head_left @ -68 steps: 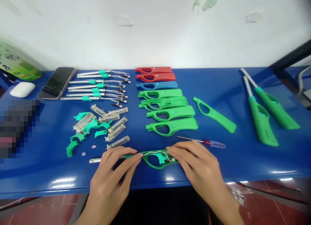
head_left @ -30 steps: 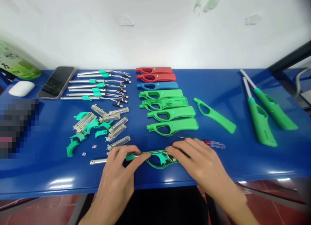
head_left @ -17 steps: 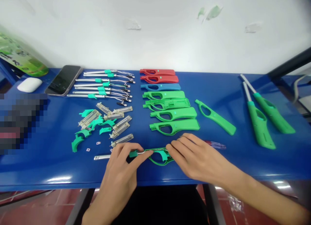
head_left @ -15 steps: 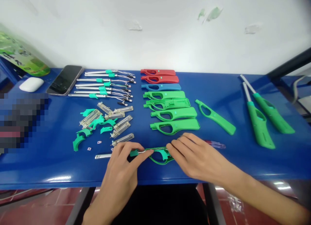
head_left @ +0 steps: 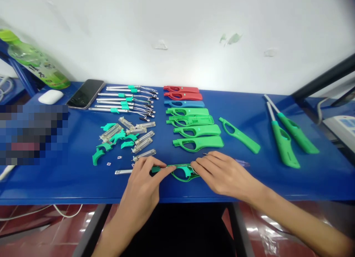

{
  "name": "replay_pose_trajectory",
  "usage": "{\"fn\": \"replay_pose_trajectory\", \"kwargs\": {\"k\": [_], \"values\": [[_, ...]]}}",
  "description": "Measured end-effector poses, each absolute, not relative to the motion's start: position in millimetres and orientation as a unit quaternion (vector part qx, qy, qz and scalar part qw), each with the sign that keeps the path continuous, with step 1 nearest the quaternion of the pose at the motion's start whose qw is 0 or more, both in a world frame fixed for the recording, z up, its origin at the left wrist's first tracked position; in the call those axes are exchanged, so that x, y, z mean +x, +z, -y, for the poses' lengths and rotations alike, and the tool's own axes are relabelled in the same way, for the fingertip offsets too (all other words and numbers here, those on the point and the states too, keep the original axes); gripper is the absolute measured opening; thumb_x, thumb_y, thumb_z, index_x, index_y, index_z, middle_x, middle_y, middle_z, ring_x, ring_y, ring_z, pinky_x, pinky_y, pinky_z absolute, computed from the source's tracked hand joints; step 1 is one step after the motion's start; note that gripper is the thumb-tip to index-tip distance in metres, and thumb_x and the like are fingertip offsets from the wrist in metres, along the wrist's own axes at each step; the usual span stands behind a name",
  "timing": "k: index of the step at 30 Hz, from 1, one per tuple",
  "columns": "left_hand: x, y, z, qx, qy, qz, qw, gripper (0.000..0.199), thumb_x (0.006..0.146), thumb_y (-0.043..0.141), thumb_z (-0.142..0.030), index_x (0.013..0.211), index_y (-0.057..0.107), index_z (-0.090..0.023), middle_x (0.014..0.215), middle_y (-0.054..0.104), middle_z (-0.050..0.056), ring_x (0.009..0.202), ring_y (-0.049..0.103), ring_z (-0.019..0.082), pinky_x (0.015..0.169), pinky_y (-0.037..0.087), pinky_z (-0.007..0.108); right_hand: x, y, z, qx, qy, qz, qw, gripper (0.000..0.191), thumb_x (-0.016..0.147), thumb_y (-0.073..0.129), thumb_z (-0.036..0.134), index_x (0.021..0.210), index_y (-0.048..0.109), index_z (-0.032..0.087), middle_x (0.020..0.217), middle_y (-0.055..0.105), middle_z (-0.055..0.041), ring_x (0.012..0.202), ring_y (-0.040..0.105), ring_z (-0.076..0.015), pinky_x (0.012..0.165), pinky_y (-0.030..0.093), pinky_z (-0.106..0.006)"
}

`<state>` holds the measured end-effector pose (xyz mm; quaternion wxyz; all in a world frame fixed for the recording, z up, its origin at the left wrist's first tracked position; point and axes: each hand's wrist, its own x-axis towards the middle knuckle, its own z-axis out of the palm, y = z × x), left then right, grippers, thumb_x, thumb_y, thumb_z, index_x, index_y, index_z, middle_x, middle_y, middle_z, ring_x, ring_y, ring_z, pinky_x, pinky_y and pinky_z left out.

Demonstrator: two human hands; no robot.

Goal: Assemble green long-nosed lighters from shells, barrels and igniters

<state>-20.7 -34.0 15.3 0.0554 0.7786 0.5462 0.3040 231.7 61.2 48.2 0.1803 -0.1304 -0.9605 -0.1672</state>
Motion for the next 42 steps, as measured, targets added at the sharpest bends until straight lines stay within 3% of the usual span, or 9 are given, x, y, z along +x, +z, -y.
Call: {"fn": "replay_pose_trajectory", "kwargs": {"k": [8,13,21,25,30,42], "values": [[-22.1,12.4,34.3,0.783,0.315,-0.534,0.045,0.06,0.095,0.043,0.014,0.13,0.07,-0.027,0.112,0.061,0.006,0.103,0.054,0.021,0.087,0.054,0.038,229.7,49.6,-58.8,-0.152,-0.172,0.956,0.18,0.025,0.105,0.051,0.004,0.108,0.075,0.008,0.08,0.077,-0.0052,0.067,0.068,-0.0168,0.069,0.053,-0.034],[-22.4,9.8,34.9,0.785,0.32,-0.529,0.046,0.058,0.096,0.044,0.013,0.129,0.07,-0.028,0.113,0.061,0.006,0.105,0.054,0.021,0.088,0.054,0.039,225.2,52.7,-59.0,-0.18,-0.158,0.953,0.187,0.025,0.105,0.048,0.003,0.11,0.073,0.009,0.085,0.079,-0.007,0.063,0.067,-0.016,0.066,0.05,-0.034],[-21.5,8.1,35.0,0.784,0.327,-0.525,0.043,0.058,0.094,0.046,0.015,0.129,0.07,-0.025,0.11,0.061,0.006,0.104,0.052,0.021,0.088,0.052,0.038,215.5,47.4,-61.6,-0.192,-0.093,0.947,0.239,0.02,0.106,0.053,0.003,0.107,0.071,0.012,0.088,0.081,-0.0047,0.073,0.074,-0.0149,0.069,0.049,-0.031],[-21.2,10.4,34.6,0.786,0.326,-0.524,0.043,0.055,0.095,0.047,0.014,0.127,0.071,-0.024,0.11,0.064,0.005,0.103,0.052,0.021,0.087,0.051,0.038,211.2,41.1,-60.1,-0.213,-0.041,0.936,0.279,0.026,0.107,0.047,0.002,0.101,0.069,0.014,0.086,0.08,-0.0026,0.071,0.072,-0.0136,0.07,0.049,-0.03],[-22.0,12.7,33.5,0.788,0.326,-0.52,0.045,0.053,0.097,0.048,0.012,0.126,0.072,-0.024,0.108,0.065,0.005,0.101,0.052,0.02,0.085,0.05,0.035,204.6,36.1,-56.0,-0.249,0.027,0.918,0.308,0.02,0.108,0.051,0.008,0.102,0.068,0.017,0.089,0.082,-0.0015,0.071,0.071,-0.0123,0.071,0.051,-0.028],[-21.0,12.6,35.7,0.78,0.325,-0.529,0.076,0.044,0.1,0.051,0.009,0.126,0.066,-0.023,0.11,0.069,0.003,0.104,0.05,0.021,0.09,0.048,0.037,198.4,36.7,-56.8,-0.276,0.071,0.901,0.327,0.012,0.108,0.057,0.013,0.105,0.067,0.019,0.09,0.083,-0.0008,0.07,0.071,-0.0127,0.071,0.05,-0.029]]}}
